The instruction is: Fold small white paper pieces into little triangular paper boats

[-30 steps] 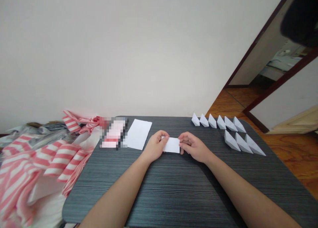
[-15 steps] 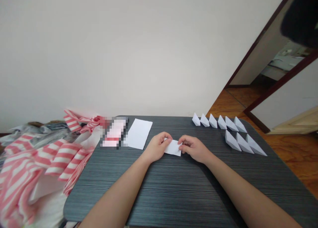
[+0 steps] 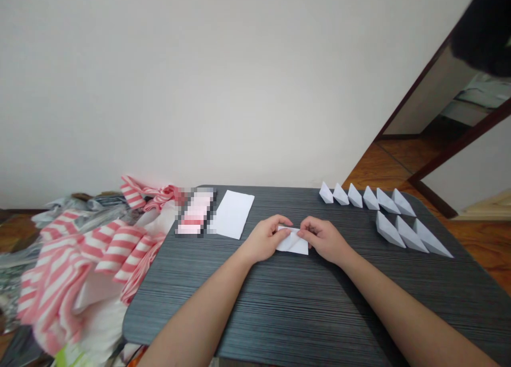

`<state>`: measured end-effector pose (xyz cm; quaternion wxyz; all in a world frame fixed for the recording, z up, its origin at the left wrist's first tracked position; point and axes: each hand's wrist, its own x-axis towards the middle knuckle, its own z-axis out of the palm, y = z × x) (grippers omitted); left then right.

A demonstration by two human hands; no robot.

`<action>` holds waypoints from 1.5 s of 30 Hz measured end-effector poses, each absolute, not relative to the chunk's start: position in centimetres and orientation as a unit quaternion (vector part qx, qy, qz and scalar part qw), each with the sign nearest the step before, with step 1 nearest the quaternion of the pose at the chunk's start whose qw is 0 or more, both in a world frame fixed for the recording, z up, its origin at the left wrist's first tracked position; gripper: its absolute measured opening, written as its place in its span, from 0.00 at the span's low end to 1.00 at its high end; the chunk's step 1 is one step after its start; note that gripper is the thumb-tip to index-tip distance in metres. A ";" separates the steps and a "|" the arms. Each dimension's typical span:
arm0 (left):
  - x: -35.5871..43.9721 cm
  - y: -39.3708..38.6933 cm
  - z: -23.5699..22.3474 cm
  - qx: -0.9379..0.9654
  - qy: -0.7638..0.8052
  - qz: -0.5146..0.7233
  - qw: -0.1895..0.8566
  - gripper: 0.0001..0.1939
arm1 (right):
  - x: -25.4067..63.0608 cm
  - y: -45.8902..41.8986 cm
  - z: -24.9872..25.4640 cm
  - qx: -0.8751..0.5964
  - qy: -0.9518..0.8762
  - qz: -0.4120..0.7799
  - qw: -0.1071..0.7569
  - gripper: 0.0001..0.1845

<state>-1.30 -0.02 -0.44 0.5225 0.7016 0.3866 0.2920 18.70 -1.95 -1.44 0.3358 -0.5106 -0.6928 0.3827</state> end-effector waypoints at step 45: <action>-1.2 -0.2 0.2 0.752 0.399 0.293 0.434 0.12 | 18.8 -2.0 -0.7 -0.516 -0.711 0.384 0.285 0.13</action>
